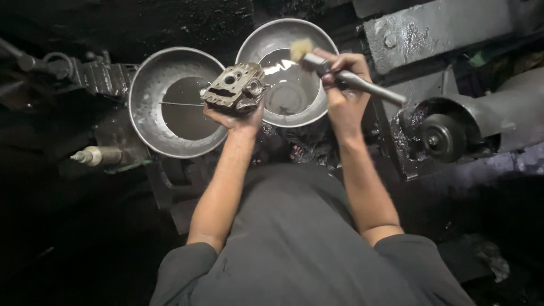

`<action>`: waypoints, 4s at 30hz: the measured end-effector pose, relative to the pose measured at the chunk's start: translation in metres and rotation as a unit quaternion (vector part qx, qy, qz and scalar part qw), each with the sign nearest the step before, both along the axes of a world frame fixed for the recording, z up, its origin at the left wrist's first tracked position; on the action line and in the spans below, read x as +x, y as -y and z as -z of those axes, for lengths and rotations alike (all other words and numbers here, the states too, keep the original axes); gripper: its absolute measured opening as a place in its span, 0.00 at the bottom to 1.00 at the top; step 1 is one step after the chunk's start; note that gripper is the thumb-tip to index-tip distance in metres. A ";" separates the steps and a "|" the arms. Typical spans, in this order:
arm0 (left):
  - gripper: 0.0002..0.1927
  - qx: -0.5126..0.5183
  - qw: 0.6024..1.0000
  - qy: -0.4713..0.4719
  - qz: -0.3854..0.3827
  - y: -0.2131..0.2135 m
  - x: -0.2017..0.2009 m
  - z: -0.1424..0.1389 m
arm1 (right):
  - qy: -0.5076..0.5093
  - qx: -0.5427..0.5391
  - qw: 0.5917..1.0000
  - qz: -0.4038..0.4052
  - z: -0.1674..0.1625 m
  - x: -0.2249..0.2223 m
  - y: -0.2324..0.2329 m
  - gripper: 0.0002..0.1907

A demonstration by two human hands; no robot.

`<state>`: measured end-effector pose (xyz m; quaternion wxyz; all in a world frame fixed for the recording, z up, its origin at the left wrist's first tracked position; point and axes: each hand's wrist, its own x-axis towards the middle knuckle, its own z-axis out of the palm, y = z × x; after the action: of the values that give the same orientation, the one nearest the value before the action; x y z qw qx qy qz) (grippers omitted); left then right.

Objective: The person scrubs a metal engine cylinder head with a brush over basins of liquid, dips and rinses the part, and repeatedly turns it to clean and check different faces and cavities by hand.

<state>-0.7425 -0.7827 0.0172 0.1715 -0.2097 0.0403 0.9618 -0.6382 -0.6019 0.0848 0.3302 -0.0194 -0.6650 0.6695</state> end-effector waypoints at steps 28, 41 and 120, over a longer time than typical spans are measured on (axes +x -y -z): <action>0.43 0.024 0.966 -0.176 0.186 0.009 0.023 0.012 | -0.021 0.029 0.997 0.069 0.006 0.016 -0.030 0.18; 0.54 0.205 0.902 -0.280 0.257 0.030 0.030 -0.002 | -0.039 -0.016 0.989 0.144 -0.009 0.017 -0.016 0.18; 0.49 -0.316 0.763 -0.301 0.477 -0.188 0.282 -0.018 | 0.096 -0.625 0.770 -0.083 0.097 0.328 -0.150 0.50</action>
<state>-0.4605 -0.5947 0.0352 0.5108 0.0943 0.4864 0.7026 -0.3102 -0.4520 -0.0121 0.1229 -0.2306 -0.1273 0.9568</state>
